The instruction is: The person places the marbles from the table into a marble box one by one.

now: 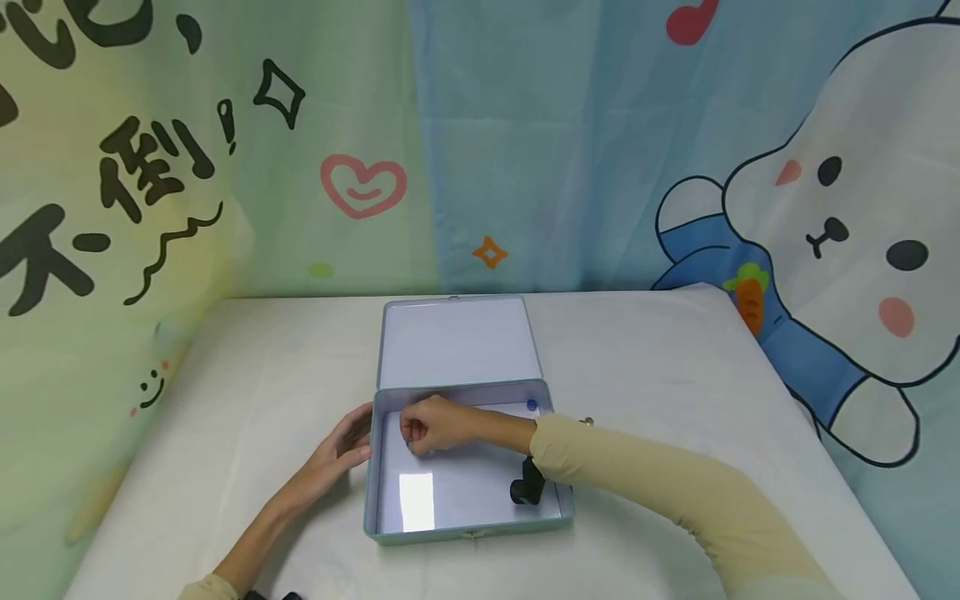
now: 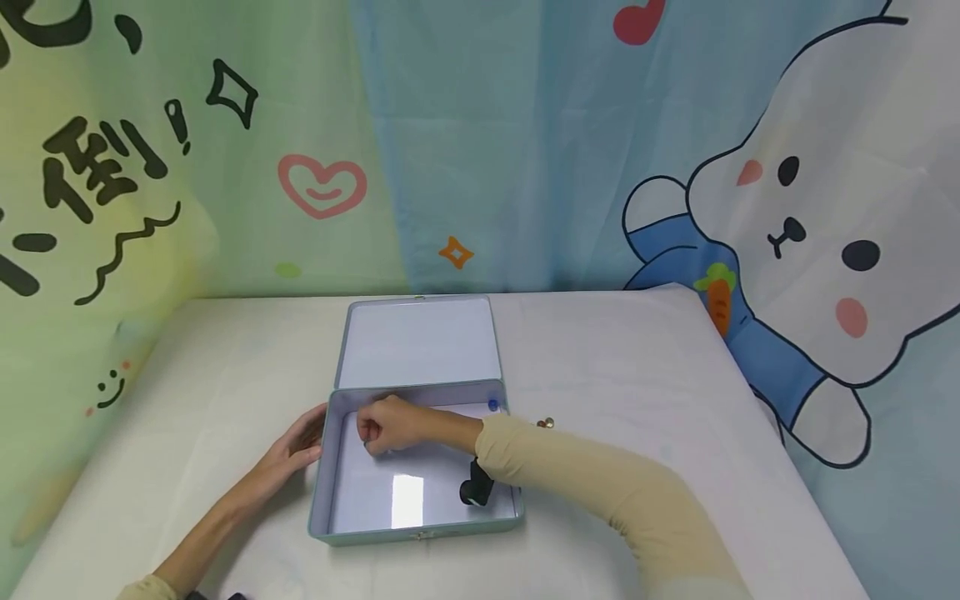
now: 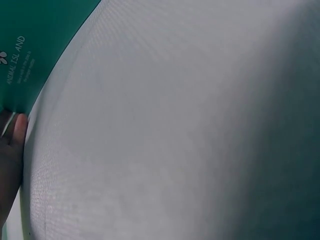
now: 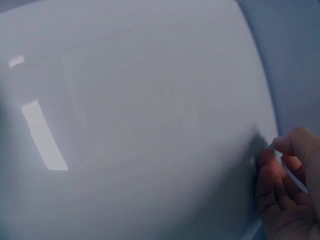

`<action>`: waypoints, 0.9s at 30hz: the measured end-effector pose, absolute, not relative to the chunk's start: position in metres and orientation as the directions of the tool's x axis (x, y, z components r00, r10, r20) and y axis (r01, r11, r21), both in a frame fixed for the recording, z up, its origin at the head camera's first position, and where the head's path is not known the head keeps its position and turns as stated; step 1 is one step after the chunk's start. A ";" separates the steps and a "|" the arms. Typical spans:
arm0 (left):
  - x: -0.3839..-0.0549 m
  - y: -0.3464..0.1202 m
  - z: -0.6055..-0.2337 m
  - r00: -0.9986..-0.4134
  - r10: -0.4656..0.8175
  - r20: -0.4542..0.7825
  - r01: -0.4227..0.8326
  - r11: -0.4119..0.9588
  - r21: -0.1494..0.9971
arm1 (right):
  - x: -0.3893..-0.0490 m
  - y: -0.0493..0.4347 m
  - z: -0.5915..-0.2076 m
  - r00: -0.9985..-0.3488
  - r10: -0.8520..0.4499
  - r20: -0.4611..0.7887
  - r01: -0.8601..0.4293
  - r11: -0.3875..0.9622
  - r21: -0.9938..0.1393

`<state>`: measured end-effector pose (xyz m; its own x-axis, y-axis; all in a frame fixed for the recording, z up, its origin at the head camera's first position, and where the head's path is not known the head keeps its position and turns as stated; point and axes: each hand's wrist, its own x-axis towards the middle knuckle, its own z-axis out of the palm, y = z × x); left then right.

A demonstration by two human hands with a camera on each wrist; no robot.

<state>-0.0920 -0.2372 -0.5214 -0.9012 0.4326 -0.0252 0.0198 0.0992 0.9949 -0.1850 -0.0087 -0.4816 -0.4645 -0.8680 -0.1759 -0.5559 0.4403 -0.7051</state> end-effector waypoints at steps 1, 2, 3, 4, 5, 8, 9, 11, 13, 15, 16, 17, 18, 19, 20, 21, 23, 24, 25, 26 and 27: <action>-0.092 -0.237 -0.521 -0.901 0.434 -0.023 0.020 0.096 0.995 | -0.185 -0.010 -0.483 -0.467 -0.866 -0.178 -0.555 0.444 -0.703; -0.092 -0.237 -0.521 -0.900 0.436 -0.023 0.020 0.092 0.996 | -0.185 -0.010 -0.484 -0.468 -0.866 -0.177 -0.562 0.446 -0.697; -0.092 -0.236 -0.521 -0.899 0.437 -0.022 0.021 0.092 0.996 | -0.185 -0.011 -0.486 -0.469 -0.867 -0.172 -0.570 0.445 -0.690; -0.092 -0.236 -0.521 -0.899 0.437 -0.023 0.019 0.092 0.996 | -0.186 -0.011 -0.487 -0.469 -0.867 -0.167 -0.576 0.444 -0.687; -0.092 -0.236 -0.521 -0.900 0.435 -0.024 0.018 0.092 0.996 | -0.186 -0.012 -0.488 -0.470 -0.868 -0.163 -0.578 0.442 -0.686; -0.092 -0.236 -0.521 -0.902 0.431 -0.030 0.013 0.097 0.995 | -0.186 -0.012 -0.489 -0.467 -0.872 -0.150 -0.586 0.432 -0.686; -0.092 -0.236 -0.521 -0.903 0.429 -0.032 0.012 0.099 0.995 | -0.186 -0.012 -0.489 -0.464 -0.874 -0.147 -0.587 0.427 -0.688; -0.092 -0.236 -0.521 -0.903 0.428 -0.037 0.008 0.102 0.995 | -0.186 -0.012 -0.489 -0.459 -0.877 -0.143 -0.592 0.422 -0.687; -0.092 -0.237 -0.521 -0.903 0.428 -0.036 0.009 0.103 0.995 | -0.186 -0.012 -0.489 -0.458 -0.878 -0.138 -0.597 0.419 -0.684; -0.092 -0.236 -0.521 -0.902 0.430 -0.033 0.012 0.102 0.995 | -0.186 -0.012 -0.489 -0.456 -0.879 -0.137 -0.605 0.420 -0.676; -0.092 -0.236 -0.521 -0.902 0.430 -0.030 0.014 0.100 0.995 | -0.185 -0.012 -0.488 -0.454 -0.880 -0.138 -0.614 0.421 -0.668; -0.092 -0.236 -0.521 -0.901 0.432 -0.026 0.018 0.097 0.995 | -0.185 -0.012 -0.488 -0.452 -0.881 -0.137 -0.621 0.422 -0.661; -0.092 -0.236 -0.522 -0.900 0.435 -0.022 0.021 0.093 0.995 | -0.185 -0.012 -0.489 -0.450 -0.882 -0.137 -0.628 0.422 -0.654; -0.092 -0.236 -0.522 -0.900 0.435 -0.019 0.023 0.092 0.996 | -0.185 -0.012 -0.489 -0.446 -0.885 -0.135 -0.636 0.420 -0.647; -0.092 -0.236 -0.522 -0.900 0.436 -0.017 0.025 0.090 0.996 | -0.185 -0.012 -0.488 -0.441 -0.887 -0.135 -0.644 0.418 -0.641; -0.092 -0.236 -0.522 -0.900 0.436 -0.016 0.026 0.091 0.996 | -0.185 -0.012 -0.487 -0.439 -0.888 -0.140 -0.646 0.420 -0.637; -0.092 -0.236 -0.522 -0.900 0.435 -0.014 0.028 0.090 0.996 | -0.185 -0.011 -0.486 -0.438 -0.887 -0.146 -0.649 0.425 -0.631; -0.092 -0.236 -0.522 -0.901 0.433 -0.014 0.029 0.092 0.995 | -0.185 -0.011 -0.485 -0.439 -0.886 -0.146 -0.648 0.425 -0.632; -0.092 -0.236 -0.522 -0.902 0.431 -0.015 0.029 0.095 0.995 | -0.185 -0.009 -0.483 -0.443 -0.884 -0.150 -0.641 0.429 -0.636; -0.092 -0.236 -0.522 -0.903 0.429 -0.015 0.030 0.099 0.995 | -0.185 -0.008 -0.481 -0.446 -0.882 -0.151 -0.636 0.431 -0.640; -0.092 -0.236 -0.522 -0.904 0.426 -0.016 0.031 0.102 0.994 | -0.185 -0.006 -0.479 -0.449 -0.881 -0.147 -0.631 0.429 -0.646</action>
